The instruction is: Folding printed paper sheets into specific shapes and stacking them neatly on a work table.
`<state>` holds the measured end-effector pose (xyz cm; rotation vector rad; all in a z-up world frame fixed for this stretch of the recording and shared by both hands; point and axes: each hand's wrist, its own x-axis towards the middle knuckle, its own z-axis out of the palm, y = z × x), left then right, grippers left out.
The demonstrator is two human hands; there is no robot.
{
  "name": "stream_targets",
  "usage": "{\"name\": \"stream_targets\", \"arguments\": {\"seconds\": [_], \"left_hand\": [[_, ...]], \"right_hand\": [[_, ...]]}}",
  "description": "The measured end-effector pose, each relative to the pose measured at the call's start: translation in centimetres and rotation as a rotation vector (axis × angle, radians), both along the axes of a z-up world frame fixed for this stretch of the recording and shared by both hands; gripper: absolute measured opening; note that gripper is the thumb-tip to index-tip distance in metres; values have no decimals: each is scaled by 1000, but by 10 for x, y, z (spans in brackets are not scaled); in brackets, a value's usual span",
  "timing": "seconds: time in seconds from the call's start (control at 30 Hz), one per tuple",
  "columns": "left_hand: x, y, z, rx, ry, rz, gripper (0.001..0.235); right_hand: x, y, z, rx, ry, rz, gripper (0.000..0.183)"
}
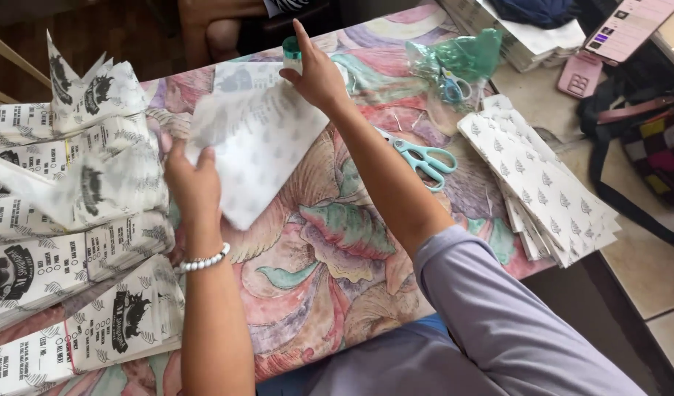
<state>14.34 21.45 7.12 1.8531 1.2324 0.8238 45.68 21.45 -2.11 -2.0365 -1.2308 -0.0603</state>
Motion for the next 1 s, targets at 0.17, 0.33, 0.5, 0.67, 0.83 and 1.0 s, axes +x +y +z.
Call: {"name": "stream_targets", "arguments": {"seconds": [0.17,0.33,0.5,0.67,0.83,1.0], "left_hand": [[-42,-32,38,75,39,11,56],[-67,-73,81,90,-10,-77,31],[-65,-92,82,-266,-240,-166,30],[-52,-95,32,-356,-295,-281,49],[-54,-134,23,93,-201,-357,31],[-59,-160,-13,212,-399,-370,29]], "right_hand": [[-7,-49,28,244,309,238,99],[-61,-163,108,304,614,849,83],[-107,-229,132,-71,516,370,68],[-133,-273,114,5,531,82,57],[-161,-323,96,241,521,70,57],[-176,-347,54,534,677,43,79]]}}
